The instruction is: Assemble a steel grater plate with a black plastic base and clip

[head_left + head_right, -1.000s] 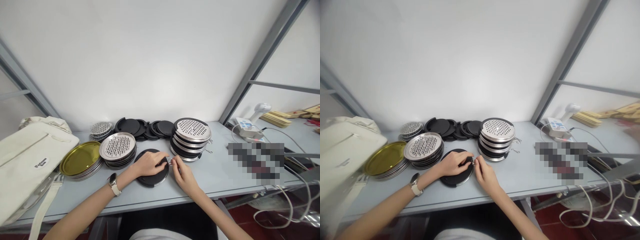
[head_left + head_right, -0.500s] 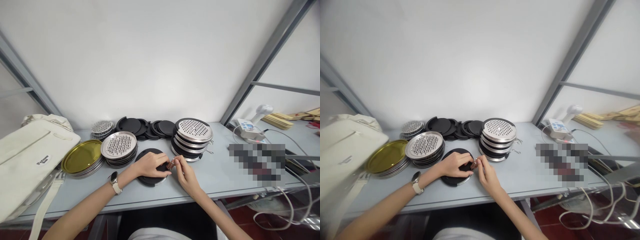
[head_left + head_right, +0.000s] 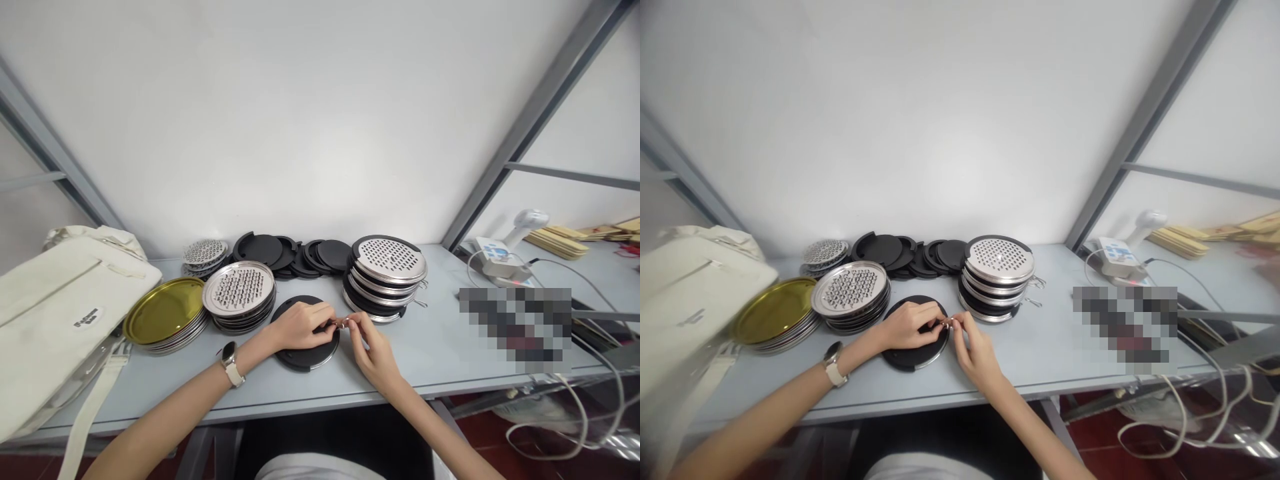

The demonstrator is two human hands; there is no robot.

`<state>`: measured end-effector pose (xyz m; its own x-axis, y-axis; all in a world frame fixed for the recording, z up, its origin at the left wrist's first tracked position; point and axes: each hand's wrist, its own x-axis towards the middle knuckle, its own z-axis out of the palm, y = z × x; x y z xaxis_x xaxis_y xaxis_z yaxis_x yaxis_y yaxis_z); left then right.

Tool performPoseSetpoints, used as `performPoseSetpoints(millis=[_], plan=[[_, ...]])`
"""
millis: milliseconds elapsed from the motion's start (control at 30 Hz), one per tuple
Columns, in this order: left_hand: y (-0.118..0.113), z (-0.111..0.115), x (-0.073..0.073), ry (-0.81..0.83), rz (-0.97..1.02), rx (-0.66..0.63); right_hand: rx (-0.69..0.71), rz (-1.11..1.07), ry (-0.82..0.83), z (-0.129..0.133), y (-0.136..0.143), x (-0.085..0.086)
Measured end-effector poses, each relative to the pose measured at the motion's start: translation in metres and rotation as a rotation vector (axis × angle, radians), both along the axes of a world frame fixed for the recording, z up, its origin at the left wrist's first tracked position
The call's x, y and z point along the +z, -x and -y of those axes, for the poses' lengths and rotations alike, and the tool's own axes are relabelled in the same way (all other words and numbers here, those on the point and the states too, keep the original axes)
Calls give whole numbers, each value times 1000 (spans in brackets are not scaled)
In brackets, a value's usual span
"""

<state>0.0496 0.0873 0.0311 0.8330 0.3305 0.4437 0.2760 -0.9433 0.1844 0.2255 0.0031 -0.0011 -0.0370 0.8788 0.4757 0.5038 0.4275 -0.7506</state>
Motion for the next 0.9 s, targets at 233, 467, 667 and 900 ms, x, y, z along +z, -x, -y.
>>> performPoseSetpoints(millis=[233, 467, 667, 900], plan=[[2, -1, -2, -66, 5, -6, -3, -27, 33, 0, -1, -2], [2, -1, -4, -8, 90, 75, -15, -52, 28, 0, 1, 2], [2, 2, 2, 122, 109, 96, 0, -154, 44, -1, -2, 4], [1, 0, -1, 169, 126, 59, -6, -64, -12, -3, -1, 6]])
